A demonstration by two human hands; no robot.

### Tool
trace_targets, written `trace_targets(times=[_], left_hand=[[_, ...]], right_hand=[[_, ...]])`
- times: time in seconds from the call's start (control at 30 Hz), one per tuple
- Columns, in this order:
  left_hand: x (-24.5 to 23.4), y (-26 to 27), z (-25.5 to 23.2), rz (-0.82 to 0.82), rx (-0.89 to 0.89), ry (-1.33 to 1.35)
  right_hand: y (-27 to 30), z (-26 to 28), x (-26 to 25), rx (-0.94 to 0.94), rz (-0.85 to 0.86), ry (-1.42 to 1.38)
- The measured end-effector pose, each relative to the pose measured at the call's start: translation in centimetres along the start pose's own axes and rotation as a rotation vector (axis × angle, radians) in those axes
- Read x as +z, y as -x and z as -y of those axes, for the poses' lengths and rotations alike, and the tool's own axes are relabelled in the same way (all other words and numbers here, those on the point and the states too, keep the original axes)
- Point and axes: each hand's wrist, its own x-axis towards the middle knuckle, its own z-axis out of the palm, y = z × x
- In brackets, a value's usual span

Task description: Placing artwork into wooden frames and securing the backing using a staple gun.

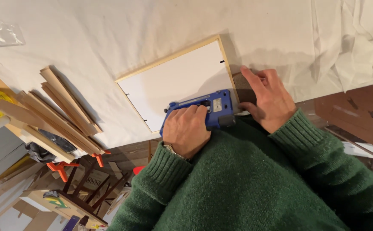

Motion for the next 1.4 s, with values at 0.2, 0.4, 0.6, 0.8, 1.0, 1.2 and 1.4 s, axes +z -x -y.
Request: trace_targets(times=[0.2, 0.4, 0.6, 0.8, 1.0, 1.2, 1.4], left_hand=[[1.5, 0.8, -0.7, 0.042, 0.031, -0.015], [1.7, 1.1, -1.0, 0.045, 0.014, -0.016], [1.9, 1.3, -1.0, 0.032, 0.004, -0.007], [1.9, 1.1, -1.0, 0.060, -0.021, 0.002], [1.3, 0.7, -1.2, 0.116, -0.054, 0.022], [1.5, 0.6, -1.1, 0.160, -0.081, 0.022], [1.3, 0.5, -1.2, 0.165, -0.064, 0.030]], right_hand=[[0.7, -0.1, 0.5, 0.032, -0.058, -0.019], [0.7, 0.2, 0.6, 0.051, -0.073, -0.044], [0.6, -0.4, 0.4, 0.004, -0.064, -0.038], [0.5, -0.6, 0.2, -0.012, -0.049, -0.027], [0.2, -0.8, 0.2, -0.085, -0.064, 0.003], [0.0, -1.1, 0.1, -0.059, -0.032, 0.058], [0.0, -1.0, 0.2, -0.027, -0.011, 0.071]])
